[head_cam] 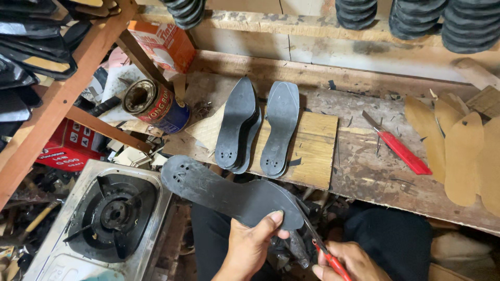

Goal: The person trims the edges of several black shoe insoles using red-handled scissors. They pick up each insole, cut along the perimeter, and place the trimmed insole on a stack on the shelf. The person repeats this process for multiple insoles.

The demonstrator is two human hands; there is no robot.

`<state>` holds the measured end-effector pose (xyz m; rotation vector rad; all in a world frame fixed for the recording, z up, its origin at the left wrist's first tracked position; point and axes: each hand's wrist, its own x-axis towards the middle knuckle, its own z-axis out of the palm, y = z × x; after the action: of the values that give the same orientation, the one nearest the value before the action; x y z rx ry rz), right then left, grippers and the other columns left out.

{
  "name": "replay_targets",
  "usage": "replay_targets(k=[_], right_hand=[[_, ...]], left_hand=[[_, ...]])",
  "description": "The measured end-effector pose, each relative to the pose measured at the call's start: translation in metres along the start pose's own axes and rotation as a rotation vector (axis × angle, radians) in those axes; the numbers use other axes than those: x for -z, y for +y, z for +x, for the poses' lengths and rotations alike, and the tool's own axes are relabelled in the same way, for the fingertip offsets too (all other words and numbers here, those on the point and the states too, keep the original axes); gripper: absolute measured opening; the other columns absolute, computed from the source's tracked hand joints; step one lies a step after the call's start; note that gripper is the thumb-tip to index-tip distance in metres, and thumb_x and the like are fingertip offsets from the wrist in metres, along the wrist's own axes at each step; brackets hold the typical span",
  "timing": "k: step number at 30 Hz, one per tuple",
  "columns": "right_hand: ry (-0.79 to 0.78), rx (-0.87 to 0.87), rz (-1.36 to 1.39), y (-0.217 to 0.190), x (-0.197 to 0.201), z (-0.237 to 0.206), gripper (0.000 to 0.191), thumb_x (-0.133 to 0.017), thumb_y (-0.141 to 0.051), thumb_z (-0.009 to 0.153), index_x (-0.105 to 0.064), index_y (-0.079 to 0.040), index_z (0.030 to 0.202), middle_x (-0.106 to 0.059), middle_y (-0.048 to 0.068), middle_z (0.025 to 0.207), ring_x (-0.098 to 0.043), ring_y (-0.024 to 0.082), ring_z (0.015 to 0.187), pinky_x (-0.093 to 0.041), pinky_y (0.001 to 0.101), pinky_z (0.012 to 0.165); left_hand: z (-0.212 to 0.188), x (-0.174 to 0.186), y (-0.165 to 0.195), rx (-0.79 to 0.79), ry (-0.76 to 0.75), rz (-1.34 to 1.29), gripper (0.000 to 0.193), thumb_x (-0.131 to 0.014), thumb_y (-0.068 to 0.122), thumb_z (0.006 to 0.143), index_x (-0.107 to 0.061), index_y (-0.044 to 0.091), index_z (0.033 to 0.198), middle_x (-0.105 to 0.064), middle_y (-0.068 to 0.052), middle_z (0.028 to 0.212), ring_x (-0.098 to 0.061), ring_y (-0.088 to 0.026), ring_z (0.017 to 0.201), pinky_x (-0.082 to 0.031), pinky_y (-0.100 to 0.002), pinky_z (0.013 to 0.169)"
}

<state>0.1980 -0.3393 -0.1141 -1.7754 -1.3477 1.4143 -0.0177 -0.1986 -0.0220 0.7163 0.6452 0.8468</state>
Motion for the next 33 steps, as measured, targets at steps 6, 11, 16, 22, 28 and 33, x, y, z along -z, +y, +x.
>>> replay_targets(k=[6, 11, 16, 22, 28, 33], right_hand=[[0.033, 0.304, -0.058, 0.047, -0.006, 0.009, 0.024, -0.087, -0.025, 0.081, -0.068, -0.012, 0.076, -0.06, -0.001, 0.054, -0.061, 0.01, 0.047, -0.047, 0.0306, 0.045], [0.023, 0.311, -0.065, 0.059, -0.004, 0.006, 0.03, -0.089, -0.025, 0.082, -0.066, -0.01, 0.071, -0.057, 0.0, 0.051, -0.06, 0.01, 0.046, -0.047, 0.0299, 0.046], [0.066, 0.121, -0.069, 0.032, -0.012, 0.004, 0.026, -0.088, -0.03, 0.079, -0.07, -0.013, 0.073, -0.06, -0.003, 0.055, -0.062, 0.009, 0.048, -0.047, 0.0309, 0.048], [0.015, -0.049, 0.005, -0.002, -0.01, 0.003, 0.018, -0.083, -0.027, 0.081, -0.07, -0.014, 0.082, -0.063, -0.005, 0.057, -0.061, 0.004, 0.056, -0.049, 0.0257, 0.056], [-0.003, -0.097, 0.08, 0.027, -0.022, 0.007, 0.022, -0.085, -0.023, 0.082, -0.068, -0.01, 0.078, -0.057, -0.004, 0.055, -0.055, 0.007, 0.052, -0.042, 0.028, 0.052], [0.007, 0.081, 0.076, 0.062, -0.025, 0.014, 0.022, -0.089, -0.021, 0.081, -0.07, -0.01, 0.075, -0.058, -0.004, 0.052, -0.057, 0.007, 0.048, -0.042, 0.0287, 0.048]], left_hand=[[0.0, 0.004, 0.005, 0.016, -0.044, 0.014, 0.013, -0.066, -0.003, 0.089, -0.068, -0.005, 0.102, -0.072, -0.012, 0.088, -0.068, -0.018, 0.069, -0.057, -0.03, 0.061], [0.003, 0.004, 0.015, 0.047, -0.053, 0.064, 0.016, -0.067, -0.003, 0.086, -0.068, -0.004, 0.102, -0.073, -0.012, 0.089, -0.071, -0.02, 0.075, -0.058, -0.034, 0.062], [0.009, 0.003, 0.017, -0.029, 0.107, -0.042, 0.026, -0.07, -0.001, 0.082, -0.067, -0.001, 0.108, -0.074, -0.009, 0.095, -0.073, -0.019, 0.084, -0.06, -0.036, 0.078], [0.004, 0.005, 0.003, -0.079, 0.036, 0.056, 0.022, -0.073, -0.001, 0.085, -0.069, -0.005, 0.106, -0.073, -0.009, 0.095, -0.071, -0.019, 0.083, -0.059, -0.034, 0.078], [0.002, 0.011, -0.001, -0.052, 0.004, 0.023, 0.024, -0.073, -0.001, 0.085, -0.069, -0.003, 0.108, -0.073, -0.008, 0.096, -0.07, -0.017, 0.085, -0.058, -0.033, 0.079], [0.001, 0.013, 0.004, -0.009, -0.008, 0.006, 0.026, -0.072, -0.002, 0.084, -0.068, -0.002, 0.11, -0.073, -0.008, 0.096, -0.07, -0.017, 0.086, -0.057, -0.033, 0.079]])
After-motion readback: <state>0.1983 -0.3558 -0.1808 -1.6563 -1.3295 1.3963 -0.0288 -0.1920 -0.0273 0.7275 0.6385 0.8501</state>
